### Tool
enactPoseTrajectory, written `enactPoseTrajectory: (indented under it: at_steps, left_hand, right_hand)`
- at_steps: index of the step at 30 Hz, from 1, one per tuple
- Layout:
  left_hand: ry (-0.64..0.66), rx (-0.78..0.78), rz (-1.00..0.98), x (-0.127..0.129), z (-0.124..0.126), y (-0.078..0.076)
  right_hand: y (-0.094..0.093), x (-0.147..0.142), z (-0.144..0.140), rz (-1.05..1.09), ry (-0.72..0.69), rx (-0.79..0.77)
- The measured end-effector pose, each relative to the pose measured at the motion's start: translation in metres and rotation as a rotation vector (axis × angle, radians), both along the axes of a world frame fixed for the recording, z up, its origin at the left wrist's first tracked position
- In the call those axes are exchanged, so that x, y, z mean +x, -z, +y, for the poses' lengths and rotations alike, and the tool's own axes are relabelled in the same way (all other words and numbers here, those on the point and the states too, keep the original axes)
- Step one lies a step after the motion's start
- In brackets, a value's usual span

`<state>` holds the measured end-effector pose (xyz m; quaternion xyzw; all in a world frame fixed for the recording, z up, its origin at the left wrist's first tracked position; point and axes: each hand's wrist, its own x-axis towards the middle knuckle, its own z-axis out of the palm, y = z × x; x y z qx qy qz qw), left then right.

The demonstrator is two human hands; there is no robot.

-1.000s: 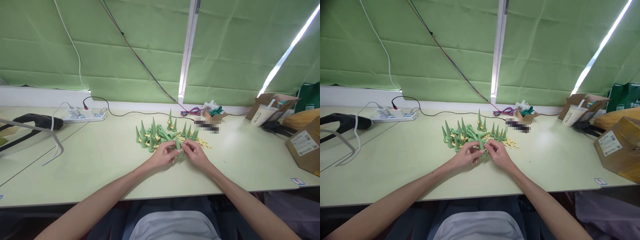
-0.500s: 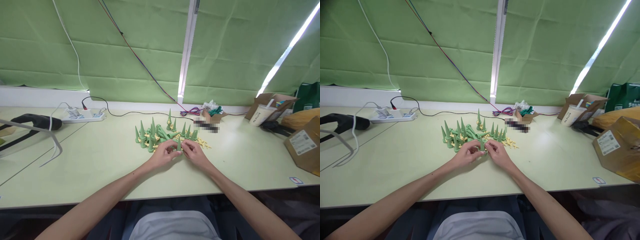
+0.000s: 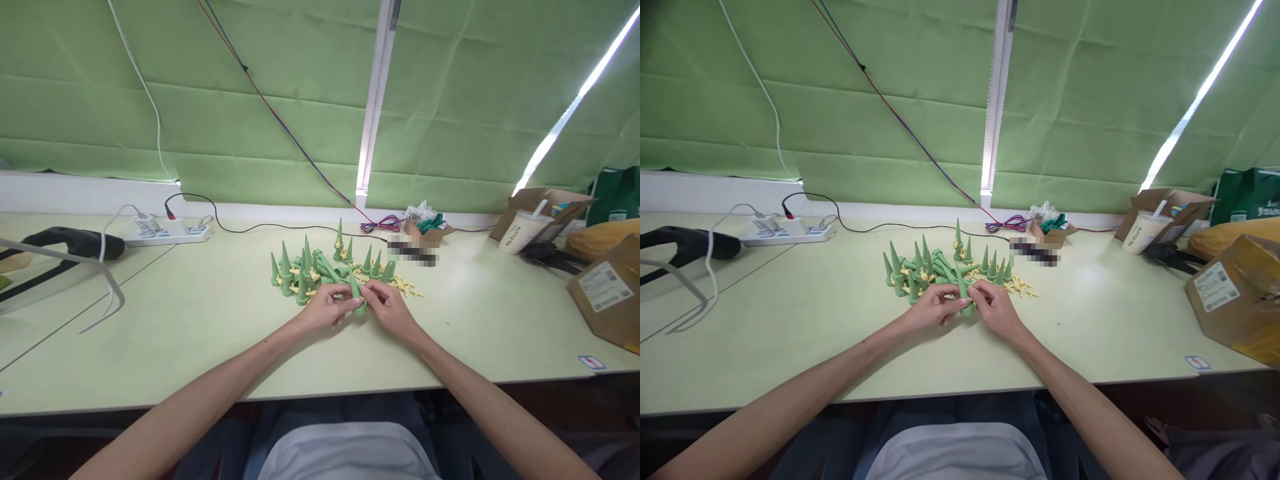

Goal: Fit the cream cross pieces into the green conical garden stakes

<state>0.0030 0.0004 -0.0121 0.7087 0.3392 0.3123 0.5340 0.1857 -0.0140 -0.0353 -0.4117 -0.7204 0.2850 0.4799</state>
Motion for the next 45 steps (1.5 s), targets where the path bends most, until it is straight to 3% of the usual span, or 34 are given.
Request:
enactPoseTrajectory:
  at_steps: [13,27,45]
  left_hand:
    - [-0.043,-0.065,-0.091,0.002,0.002,0.003]
    - [-0.045,-0.097,-0.096,0.003,0.006,0.012]
    - [-0.016,-0.116,-0.063,0.002,0.008,0.017]
  right_hand:
    - [-0.002,-0.007,-0.003,-0.031,-0.017,-0.015]
    - [0.005,-0.009,-0.009,-0.213,-0.013,0.171]
    - [0.003,-0.01,-0.011,-0.302,-0.07,0.152]
